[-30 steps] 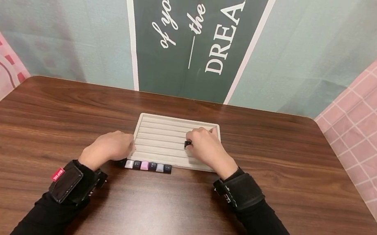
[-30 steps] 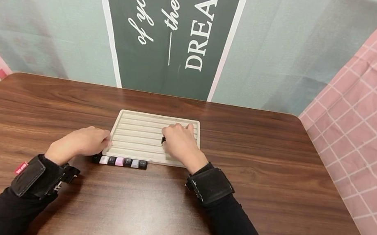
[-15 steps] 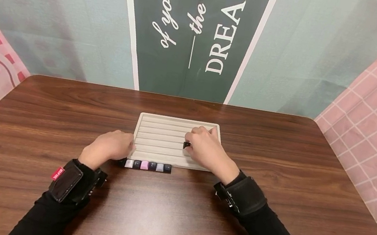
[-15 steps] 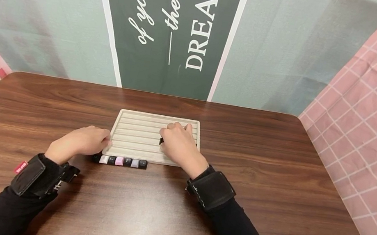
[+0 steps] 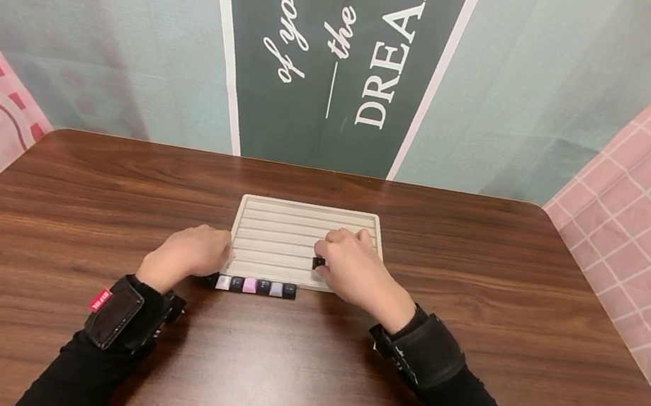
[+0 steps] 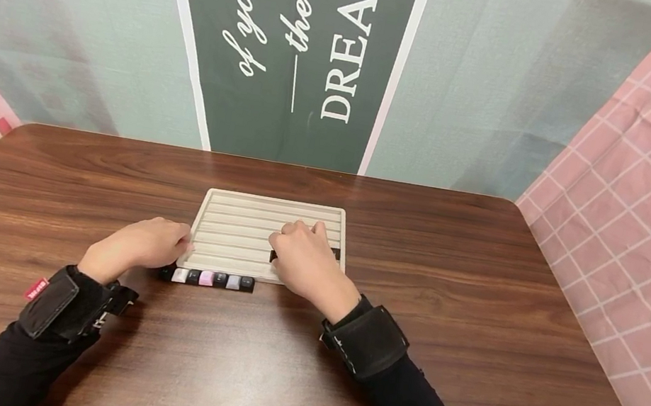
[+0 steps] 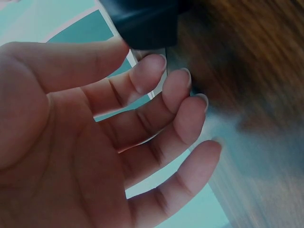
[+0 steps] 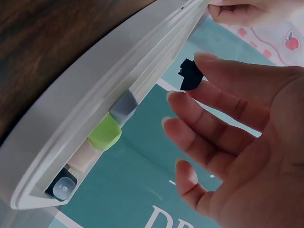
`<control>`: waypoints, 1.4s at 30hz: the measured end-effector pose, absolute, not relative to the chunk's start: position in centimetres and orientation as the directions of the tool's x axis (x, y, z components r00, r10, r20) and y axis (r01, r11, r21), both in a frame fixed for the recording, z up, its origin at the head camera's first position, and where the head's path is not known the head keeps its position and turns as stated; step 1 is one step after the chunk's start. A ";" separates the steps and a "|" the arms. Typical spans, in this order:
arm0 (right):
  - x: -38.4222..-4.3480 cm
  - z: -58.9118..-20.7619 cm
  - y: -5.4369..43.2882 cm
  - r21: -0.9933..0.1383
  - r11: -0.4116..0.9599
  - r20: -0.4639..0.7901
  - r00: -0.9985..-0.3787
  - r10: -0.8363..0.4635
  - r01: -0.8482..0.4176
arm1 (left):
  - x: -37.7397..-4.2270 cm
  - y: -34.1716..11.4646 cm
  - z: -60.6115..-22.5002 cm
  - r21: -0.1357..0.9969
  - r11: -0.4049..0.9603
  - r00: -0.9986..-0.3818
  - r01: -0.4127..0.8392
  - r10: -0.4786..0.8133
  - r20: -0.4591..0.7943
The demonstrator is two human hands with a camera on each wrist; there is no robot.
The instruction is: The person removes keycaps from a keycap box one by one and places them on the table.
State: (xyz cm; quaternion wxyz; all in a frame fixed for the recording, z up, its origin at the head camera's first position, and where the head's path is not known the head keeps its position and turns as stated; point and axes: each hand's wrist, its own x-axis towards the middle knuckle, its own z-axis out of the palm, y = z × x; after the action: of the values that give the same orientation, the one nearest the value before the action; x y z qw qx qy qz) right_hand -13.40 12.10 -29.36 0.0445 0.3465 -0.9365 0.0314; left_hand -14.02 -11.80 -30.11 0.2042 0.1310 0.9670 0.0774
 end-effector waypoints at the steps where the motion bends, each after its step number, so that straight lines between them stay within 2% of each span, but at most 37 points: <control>1: -13.3 -29.4 12.1 -0.032 0.755 0.103 -0.753 -0.650 -0.655 | -14.0 -11.8 -30.1 0.203 0.954 -0.883 0.222 0.285 -0.374; 27: -11.4 -30.6 11.7 -0.062 0.664 0.030 -0.666 -0.745 -0.745 | -14.0 -11.7 -30.1 0.204 0.955 -0.884 0.215 0.279 -0.374; 42: -11.2 -31.2 11.5 -0.059 0.655 0.031 -0.658 -0.753 -0.753 | -14.0 -11.7 -30.1 0.209 0.956 -0.878 0.206 0.275 -0.392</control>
State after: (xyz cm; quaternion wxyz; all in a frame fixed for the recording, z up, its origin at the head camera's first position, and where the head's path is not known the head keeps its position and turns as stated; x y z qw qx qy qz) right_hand -11.23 11.54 -31.21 0.0018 0.4137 -0.9098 0.0330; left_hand -14.03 -11.70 -30.08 0.2132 0.1244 0.9657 0.0809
